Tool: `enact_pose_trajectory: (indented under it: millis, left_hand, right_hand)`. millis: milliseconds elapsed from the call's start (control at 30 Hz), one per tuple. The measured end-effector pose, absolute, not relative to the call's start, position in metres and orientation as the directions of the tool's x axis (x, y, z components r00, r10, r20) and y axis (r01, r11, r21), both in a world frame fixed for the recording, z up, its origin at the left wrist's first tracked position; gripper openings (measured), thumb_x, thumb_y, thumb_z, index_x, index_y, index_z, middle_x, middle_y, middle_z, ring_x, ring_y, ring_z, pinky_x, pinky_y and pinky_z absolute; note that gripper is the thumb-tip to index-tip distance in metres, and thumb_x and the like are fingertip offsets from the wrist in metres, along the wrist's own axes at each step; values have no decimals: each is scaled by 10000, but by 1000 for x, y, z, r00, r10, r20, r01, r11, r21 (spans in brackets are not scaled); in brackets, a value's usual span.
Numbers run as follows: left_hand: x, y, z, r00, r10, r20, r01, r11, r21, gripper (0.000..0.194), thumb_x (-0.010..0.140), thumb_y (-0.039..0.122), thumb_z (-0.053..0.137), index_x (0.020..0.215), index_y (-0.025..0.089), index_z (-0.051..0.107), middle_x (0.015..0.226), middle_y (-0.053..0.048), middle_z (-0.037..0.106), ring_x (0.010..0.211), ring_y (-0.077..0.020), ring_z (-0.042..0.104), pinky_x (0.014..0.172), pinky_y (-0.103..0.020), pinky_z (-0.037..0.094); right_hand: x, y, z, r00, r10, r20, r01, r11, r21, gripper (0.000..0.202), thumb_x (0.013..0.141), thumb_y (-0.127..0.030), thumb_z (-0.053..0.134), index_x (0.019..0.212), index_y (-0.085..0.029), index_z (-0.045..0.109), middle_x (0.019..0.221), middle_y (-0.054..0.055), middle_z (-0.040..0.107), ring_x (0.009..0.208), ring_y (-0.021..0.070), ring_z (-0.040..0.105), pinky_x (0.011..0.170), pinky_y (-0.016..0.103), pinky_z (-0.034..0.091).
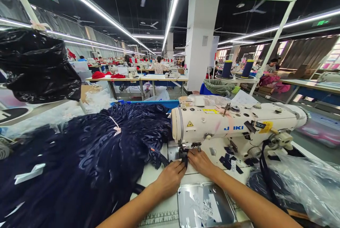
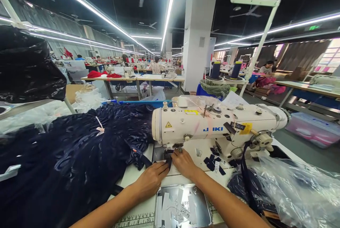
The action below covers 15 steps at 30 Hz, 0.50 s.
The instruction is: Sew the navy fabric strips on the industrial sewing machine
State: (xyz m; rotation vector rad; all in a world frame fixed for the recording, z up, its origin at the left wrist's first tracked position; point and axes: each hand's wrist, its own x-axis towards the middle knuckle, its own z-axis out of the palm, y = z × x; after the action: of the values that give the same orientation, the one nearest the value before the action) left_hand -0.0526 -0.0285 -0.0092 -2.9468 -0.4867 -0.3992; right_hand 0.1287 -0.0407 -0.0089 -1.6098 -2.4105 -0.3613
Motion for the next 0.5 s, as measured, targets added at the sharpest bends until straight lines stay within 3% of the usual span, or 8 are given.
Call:
enact_pose_trajectory:
  millis: [133,300,500]
  left_hand:
    - [-54,-30,-13,917,288,276,334,-933,-135,319,808,104,391,1093,55,525,1135,-164,559,1043,-240,501,897,-341,403]
    - [-52,-31,-8,927,289,240,336,-924,-183,262,823,126,397,1029,76,550,1188,-166,520,1021,-245,506,873,-352,400]
    - [-49,-28,-6,930,319,183,345,-929,-132,190,786,105,442,938,99,555,1195,-156,507,1005,-241,502,841,-342,407]
  right_hand:
    - [127,-36,-6,-338,907,252,925,370,-89,209,814,-58,399,807,-152,586,868,82,612,805,196,545,682,292,405]
    - [131,-34,3,-333,926,180,908,366,-206,200,847,-153,391,774,-194,572,763,22,615,719,163,538,608,246,401]
    - [134,-30,4,-322,938,131,875,347,-337,186,832,-179,408,713,-199,549,687,-9,599,672,137,539,625,229,403]
